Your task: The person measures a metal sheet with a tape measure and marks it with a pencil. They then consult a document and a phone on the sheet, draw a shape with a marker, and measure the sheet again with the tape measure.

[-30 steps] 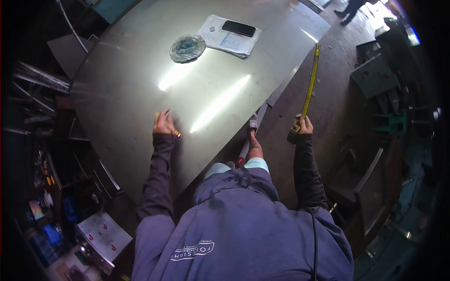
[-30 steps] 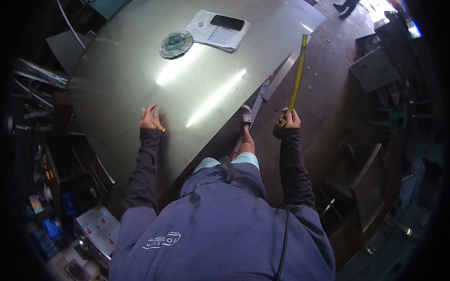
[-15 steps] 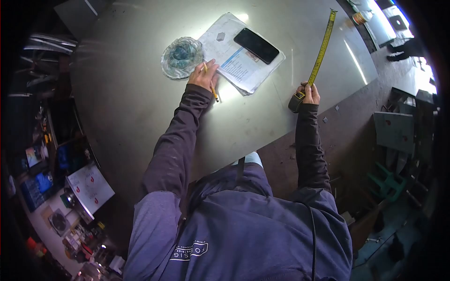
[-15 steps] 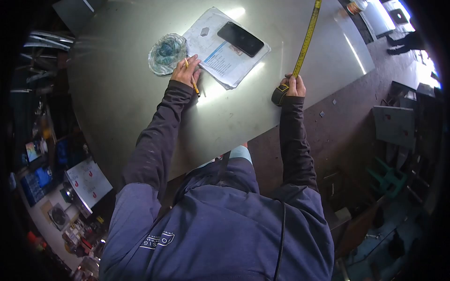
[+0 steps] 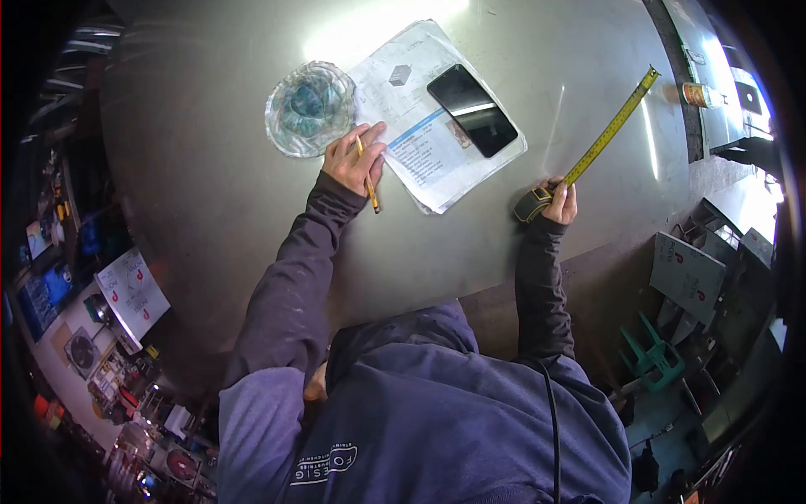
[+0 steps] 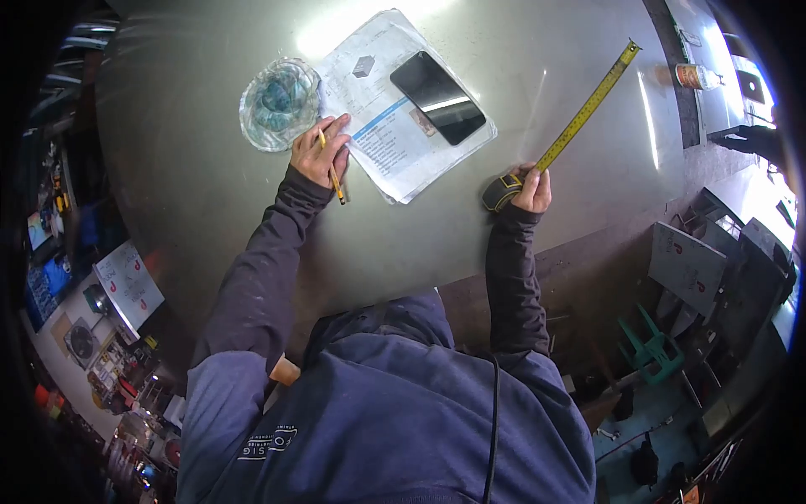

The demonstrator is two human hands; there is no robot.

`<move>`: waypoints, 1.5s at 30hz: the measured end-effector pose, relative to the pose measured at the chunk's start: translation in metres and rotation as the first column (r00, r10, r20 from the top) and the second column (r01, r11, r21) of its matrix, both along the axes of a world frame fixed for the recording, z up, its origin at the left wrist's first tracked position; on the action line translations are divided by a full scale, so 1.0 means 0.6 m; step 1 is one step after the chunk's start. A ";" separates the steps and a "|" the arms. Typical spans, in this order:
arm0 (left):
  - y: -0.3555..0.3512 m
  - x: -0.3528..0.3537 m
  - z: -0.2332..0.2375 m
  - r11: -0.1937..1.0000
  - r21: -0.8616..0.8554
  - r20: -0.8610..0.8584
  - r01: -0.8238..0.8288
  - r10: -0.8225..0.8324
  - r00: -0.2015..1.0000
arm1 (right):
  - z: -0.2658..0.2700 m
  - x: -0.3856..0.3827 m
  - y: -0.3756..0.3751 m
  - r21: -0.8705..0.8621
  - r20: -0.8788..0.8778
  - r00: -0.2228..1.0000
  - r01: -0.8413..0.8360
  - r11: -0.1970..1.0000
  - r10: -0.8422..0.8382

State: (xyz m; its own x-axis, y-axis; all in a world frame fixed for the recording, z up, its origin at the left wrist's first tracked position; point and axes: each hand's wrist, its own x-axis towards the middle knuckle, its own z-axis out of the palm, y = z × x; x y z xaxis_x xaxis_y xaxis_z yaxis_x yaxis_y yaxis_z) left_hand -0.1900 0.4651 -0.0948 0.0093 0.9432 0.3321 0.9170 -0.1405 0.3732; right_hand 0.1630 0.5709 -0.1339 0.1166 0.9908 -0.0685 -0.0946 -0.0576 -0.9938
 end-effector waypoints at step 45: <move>0.008 -0.009 -0.001 0.996 -0.094 -0.034 0.006 -0.009 0.999 | 0.030 -0.272 -0.022 -0.125 -0.384 0.887 -0.326 0.937 0.258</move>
State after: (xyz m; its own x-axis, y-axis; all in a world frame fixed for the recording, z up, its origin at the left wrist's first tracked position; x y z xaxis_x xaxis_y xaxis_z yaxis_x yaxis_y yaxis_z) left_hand -0.1954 0.4701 -0.0953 0.0266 0.9701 0.2414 0.9284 -0.1135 0.3538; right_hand -0.0004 0.5577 -0.1159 -0.2423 0.9421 -0.2318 -0.3902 -0.3134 -0.8658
